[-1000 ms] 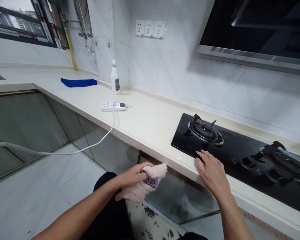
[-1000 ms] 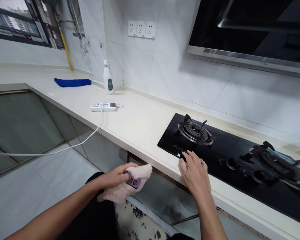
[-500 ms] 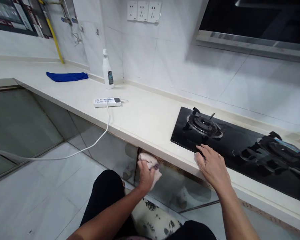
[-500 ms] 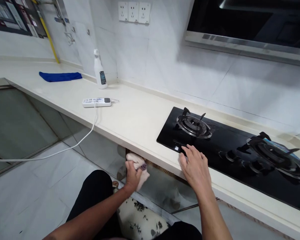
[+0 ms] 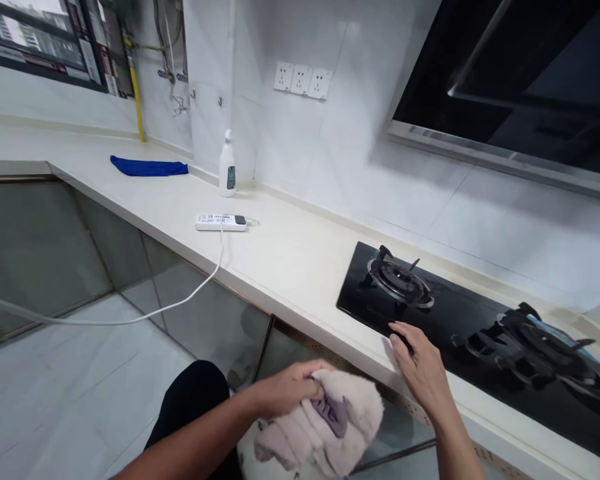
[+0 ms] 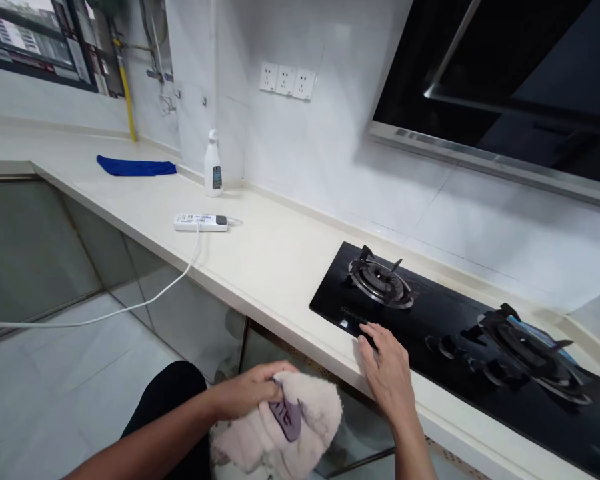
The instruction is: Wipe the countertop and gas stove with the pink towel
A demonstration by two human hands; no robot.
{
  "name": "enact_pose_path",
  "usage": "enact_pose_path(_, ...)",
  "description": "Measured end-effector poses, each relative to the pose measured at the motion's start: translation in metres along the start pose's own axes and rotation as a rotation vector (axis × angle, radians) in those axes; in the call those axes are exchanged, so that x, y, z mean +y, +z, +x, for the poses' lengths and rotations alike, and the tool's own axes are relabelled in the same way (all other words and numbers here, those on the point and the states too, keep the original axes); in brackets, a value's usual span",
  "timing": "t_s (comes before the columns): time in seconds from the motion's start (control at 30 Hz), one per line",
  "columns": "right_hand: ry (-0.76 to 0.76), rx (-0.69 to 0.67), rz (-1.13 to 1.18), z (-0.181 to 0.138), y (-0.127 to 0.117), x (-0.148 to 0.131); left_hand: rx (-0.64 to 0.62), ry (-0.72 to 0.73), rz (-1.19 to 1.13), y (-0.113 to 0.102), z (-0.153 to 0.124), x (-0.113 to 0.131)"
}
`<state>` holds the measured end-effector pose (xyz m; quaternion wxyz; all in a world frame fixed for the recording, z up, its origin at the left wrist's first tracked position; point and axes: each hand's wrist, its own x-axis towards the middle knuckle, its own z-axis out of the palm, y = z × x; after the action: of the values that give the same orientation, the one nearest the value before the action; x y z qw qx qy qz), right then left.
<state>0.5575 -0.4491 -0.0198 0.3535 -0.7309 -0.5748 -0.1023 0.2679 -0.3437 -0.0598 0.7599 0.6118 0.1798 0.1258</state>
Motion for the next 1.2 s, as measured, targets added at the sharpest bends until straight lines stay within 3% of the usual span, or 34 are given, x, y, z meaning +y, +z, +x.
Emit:
enact_pose_path(0.07,-0.006,-0.011,0.008,0.001,0.001,0.004,-0.002,0.067,-0.072,-0.002,0.003,0.048)
enact_pose_path(0.17,-0.02,-0.039,-0.034,0.002,0.002,0.003,0.03,0.228,-0.079,-0.008,0.028,0.105)
enact_pose_path(0.23,-0.017,-0.029,-0.057,0.002,0.004,-0.001,0.191,0.338,0.167,-0.019,0.05,0.129)
enact_pose_path(0.3,-0.01,0.005,-0.072,0.001,0.006,-0.003,0.43,0.385,0.473,-0.038,0.067,0.141)
enact_pose_path(0.37,-0.001,0.037,-0.067,0.0,0.007,-0.001,0.644,0.361,0.755,-0.062,0.073,0.143)
enact_pose_path(0.43,0.027,0.062,-0.027,0.001,0.008,0.003,0.769,0.286,0.986,-0.09,0.068,0.137)
enact_pose_path(0.53,0.066,0.136,0.023,0.012,0.005,-0.002,0.858,0.202,1.188,-0.13,0.049,0.13)
enact_pose_path(0.63,0.03,0.119,-0.003,0.039,0.004,-0.037,0.871,0.169,1.209,-0.162,0.032,0.132)
enact_pose_path(0.73,0.03,-0.134,-0.026,0.075,0.02,-0.098,0.873,0.146,1.24,-0.184,0.026,0.138)
enact_pose_path(0.83,0.082,-0.457,-0.082,0.104,0.053,-0.157,0.889,0.135,1.272,-0.199,0.025,0.141)
enact_pose_path(0.93,0.084,-0.647,-0.199,0.116,0.085,-0.188,0.887,0.148,1.294,-0.213,0.019,0.138)
enact_pose_path(1.03,-0.007,-0.703,-0.248,0.124,0.101,-0.183,0.873,0.174,1.296,-0.228,0.011,0.135)
enact_pose_path(1.2,-0.031,-0.671,-0.435,0.165,0.108,-0.121,0.86,0.281,1.331,-0.251,0.0,0.133)
